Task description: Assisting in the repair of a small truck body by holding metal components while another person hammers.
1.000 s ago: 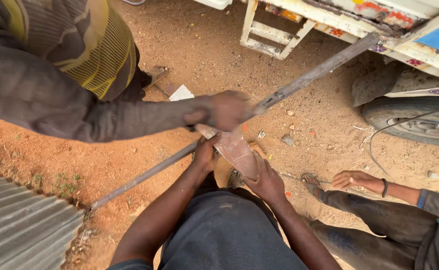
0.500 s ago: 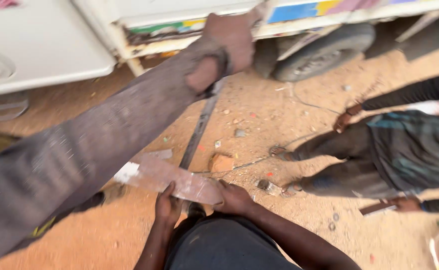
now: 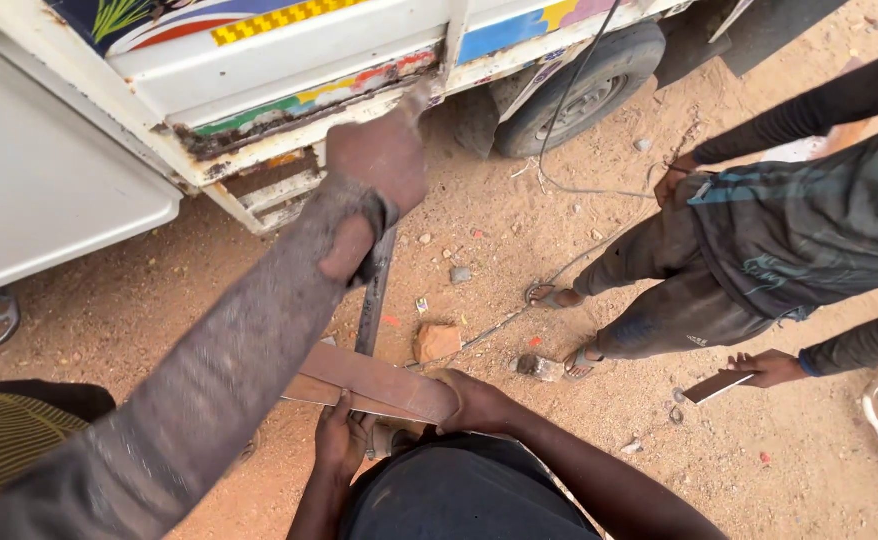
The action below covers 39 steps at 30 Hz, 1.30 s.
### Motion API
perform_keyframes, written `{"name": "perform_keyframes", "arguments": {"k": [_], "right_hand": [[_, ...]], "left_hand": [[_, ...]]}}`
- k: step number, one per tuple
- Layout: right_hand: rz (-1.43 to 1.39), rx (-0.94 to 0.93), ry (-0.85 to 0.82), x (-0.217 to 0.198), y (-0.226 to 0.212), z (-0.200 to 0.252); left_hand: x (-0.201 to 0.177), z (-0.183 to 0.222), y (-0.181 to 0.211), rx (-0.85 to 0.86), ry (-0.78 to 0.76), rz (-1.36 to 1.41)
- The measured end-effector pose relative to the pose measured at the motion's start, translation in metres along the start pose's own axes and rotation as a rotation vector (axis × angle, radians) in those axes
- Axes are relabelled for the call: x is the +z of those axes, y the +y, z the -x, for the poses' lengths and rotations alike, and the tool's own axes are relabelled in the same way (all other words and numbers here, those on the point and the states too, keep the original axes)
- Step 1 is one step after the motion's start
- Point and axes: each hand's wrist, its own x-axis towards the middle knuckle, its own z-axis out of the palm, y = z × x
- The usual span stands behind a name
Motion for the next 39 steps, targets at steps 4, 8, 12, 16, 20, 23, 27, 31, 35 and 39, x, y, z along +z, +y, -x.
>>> {"name": "perform_keyframes", "arguments": {"k": [4, 8, 12, 16, 20, 23, 27, 31, 35, 39], "right_hand": [[0.019, 0.022, 0.062, -0.025, 0.016, -0.003], [-0.070, -0.006, 0.077, -0.051, 0.047, -0.009], [-0.213, 0.071, 0.061, -0.071, 0.061, -0.022], [-0.276, 0.015, 0.049, -0.087, 0.077, -0.058], [-0.422, -0.174, -0.025, -0.133, 0.063, -0.091], [-0.338, -0.217, -0.148, -0.153, 0.068, -0.125], [-0.427, -0.181, -0.366, -0.159, 0.063, -0.153], [-0.798, -0.048, -0.498, -0.152, 0.092, -0.184], [-0.804, -0.096, -0.560, -0.181, 0.099, -0.177], [-0.637, -0.127, -0.350, -0.257, 0.102, -0.129]], "left_hand": [[0.016, -0.011, -0.009, 0.002, -0.010, -0.042], [0.065, -0.001, -0.002, 0.010, -0.006, -0.104], [0.081, -0.022, 0.001, 0.029, 0.008, -0.161], [0.100, -0.033, 0.016, 0.082, -0.042, -0.200], [0.143, -0.027, 0.036, 0.186, 0.042, -0.323], [0.163, -0.037, 0.041, 0.175, 0.077, -0.454], [0.104, -0.105, 0.024, 0.177, -0.085, -0.658], [0.206, -0.063, 0.044, 0.168, 0.015, -0.474], [0.161, -0.079, 0.039, 0.197, 0.092, -0.599], [0.199, -0.045, 0.057, 0.308, 0.057, -0.495]]}}
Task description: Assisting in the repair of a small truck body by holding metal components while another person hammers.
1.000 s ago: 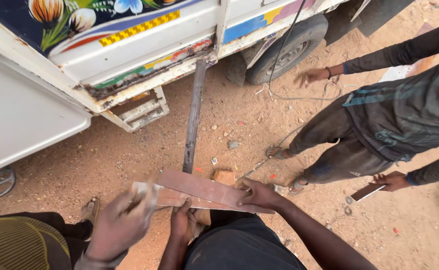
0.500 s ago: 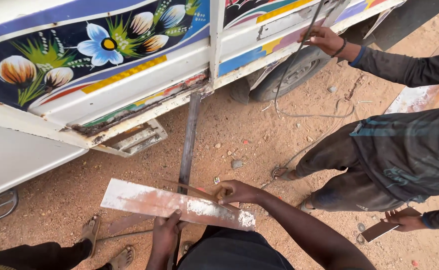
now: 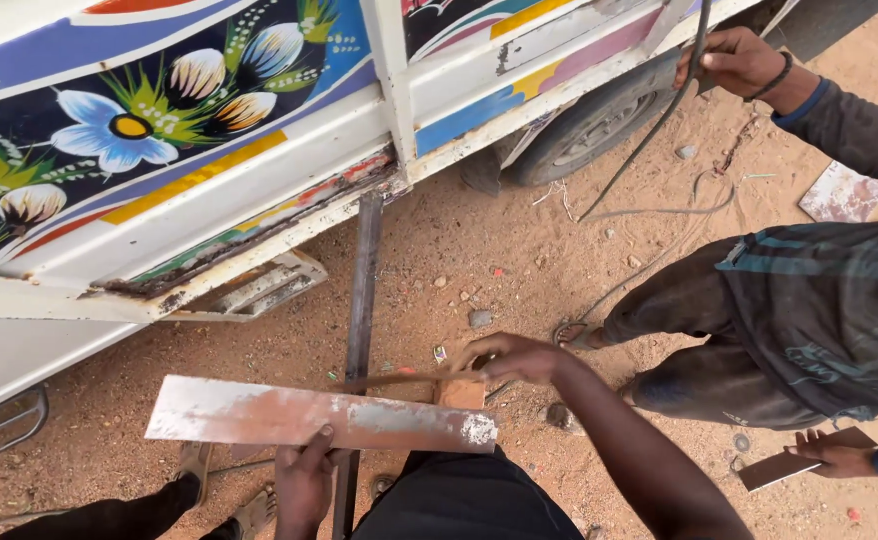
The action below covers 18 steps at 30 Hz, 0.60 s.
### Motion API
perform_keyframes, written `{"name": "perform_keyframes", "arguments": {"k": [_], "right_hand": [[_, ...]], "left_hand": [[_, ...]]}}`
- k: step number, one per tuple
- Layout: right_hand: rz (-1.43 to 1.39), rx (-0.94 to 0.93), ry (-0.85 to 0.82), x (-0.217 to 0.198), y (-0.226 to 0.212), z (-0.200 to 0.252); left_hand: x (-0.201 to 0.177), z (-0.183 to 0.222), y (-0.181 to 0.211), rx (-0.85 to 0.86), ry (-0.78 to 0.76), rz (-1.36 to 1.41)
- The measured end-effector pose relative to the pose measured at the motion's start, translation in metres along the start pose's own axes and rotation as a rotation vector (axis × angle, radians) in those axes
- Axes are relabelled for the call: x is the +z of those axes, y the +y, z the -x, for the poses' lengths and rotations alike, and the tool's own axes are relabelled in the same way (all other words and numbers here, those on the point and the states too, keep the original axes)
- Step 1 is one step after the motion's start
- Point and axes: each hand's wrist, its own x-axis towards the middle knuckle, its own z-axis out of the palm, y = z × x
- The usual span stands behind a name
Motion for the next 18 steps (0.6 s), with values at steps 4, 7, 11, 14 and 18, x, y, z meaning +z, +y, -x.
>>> {"name": "perform_keyframes", "arguments": {"k": [4, 7, 11, 14, 18], "right_hand": [[-0.150, -0.185, 0.150, -0.070, 0.004, 0.082], [-0.522, -0.579, 0.259, -0.087, -0.013, 0.118], [-0.823, -0.931, 0.334, -0.104, -0.023, 0.078], [-0.933, -1.026, 0.553, -0.120, -0.024, 0.015], [-0.852, -0.952, 0.828, -0.126, -0.053, -0.051]], "left_hand": [[-0.016, 0.008, 0.015, 0.095, 0.066, 0.062], [-0.059, -0.001, -0.003, 0.140, 0.012, 0.173], [-0.064, 0.001, -0.009, 0.170, 0.131, 0.132], [-0.049, 0.009, -0.005, 0.133, 0.271, 0.041], [-0.060, 0.006, -0.015, 0.041, 0.314, -0.054]]}}
